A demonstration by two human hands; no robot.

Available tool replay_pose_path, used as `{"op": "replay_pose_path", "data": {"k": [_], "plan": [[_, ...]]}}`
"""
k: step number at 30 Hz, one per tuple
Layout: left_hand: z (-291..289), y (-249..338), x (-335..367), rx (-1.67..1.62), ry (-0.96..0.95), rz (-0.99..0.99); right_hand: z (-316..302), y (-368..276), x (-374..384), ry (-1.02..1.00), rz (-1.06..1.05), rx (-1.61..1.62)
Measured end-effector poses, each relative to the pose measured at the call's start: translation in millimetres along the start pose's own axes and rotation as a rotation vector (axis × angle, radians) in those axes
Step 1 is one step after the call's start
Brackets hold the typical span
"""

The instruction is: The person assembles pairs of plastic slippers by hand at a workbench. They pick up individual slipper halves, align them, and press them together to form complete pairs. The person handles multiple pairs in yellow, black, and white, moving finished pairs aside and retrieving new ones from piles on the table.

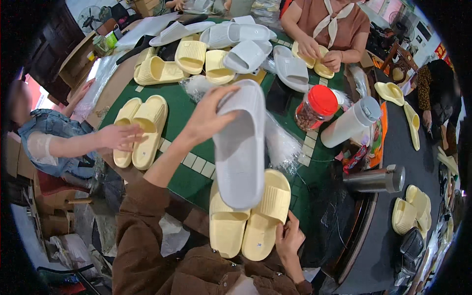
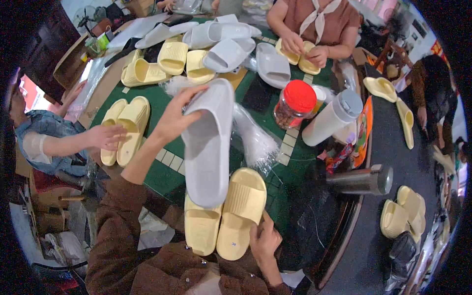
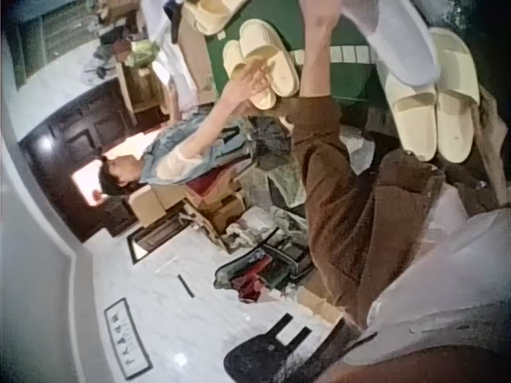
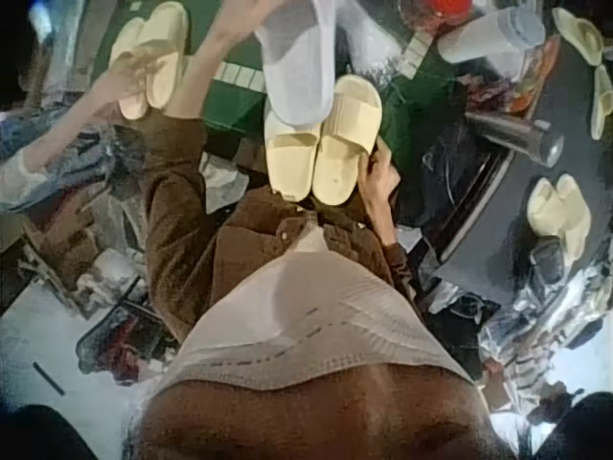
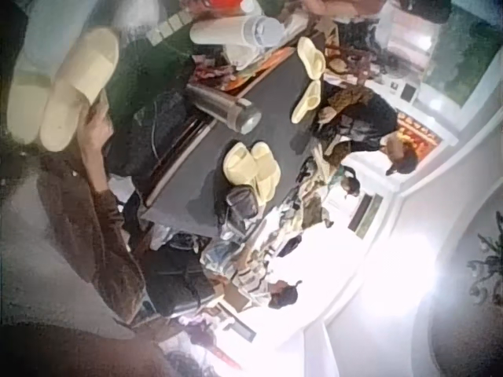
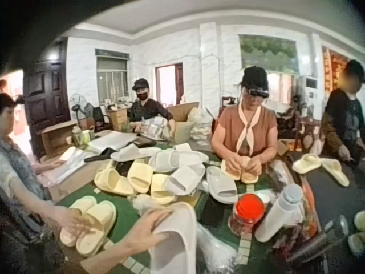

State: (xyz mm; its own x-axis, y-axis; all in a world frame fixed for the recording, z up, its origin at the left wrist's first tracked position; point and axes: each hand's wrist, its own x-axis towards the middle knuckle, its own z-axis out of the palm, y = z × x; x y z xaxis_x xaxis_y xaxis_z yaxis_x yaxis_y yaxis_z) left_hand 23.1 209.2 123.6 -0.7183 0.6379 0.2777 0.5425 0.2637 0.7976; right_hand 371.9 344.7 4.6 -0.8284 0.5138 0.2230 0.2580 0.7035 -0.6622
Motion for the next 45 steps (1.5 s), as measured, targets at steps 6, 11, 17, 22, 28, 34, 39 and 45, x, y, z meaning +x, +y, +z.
{"op": "replay_pose_path", "data": {"k": [6, 11, 17, 22, 28, 34, 39, 45], "plan": [[23.9, 48.0, -1.0, -0.11, -0.83, 0.379, 7.6, -6.5, 2.5, -0.192, -0.027, -0.121], [55.9, 32.4, 45.6, -0.043, -0.604, 0.283, 18.2, 6.9, -4.9, -0.139, -0.086, -0.092], [147.8, -49.0, 140.5, 0.442, -0.089, 0.24, 15.0, 0.7, -1.3, -0.172, -0.019, -0.061], [197.6, -73.1, 183.3, 0.616, 0.024, 0.078, 16.9, -1.7, -0.6, -0.134, 0.011, -0.076], [170.8, -70.0, 189.4, 0.538, 0.156, 0.08, 16.5, 1.8, -1.4, -0.114, -0.006, -0.092], [65.2, -63.5, 145.1, 0.338, 0.303, 0.344, 15.9, -2.2, 1.5, -0.11, -0.02, -0.051], [-17.7, -5.9, 41.7, 0.242, 0.407, 0.313, 14.8, -9.2, 5.1, -0.085, -0.043, -0.006], [-34.1, 53.1, -27.2, -0.535, 0.198, 0.077, 5.3, -0.1, -5.7, 0.262, 0.152, 0.664]]}}
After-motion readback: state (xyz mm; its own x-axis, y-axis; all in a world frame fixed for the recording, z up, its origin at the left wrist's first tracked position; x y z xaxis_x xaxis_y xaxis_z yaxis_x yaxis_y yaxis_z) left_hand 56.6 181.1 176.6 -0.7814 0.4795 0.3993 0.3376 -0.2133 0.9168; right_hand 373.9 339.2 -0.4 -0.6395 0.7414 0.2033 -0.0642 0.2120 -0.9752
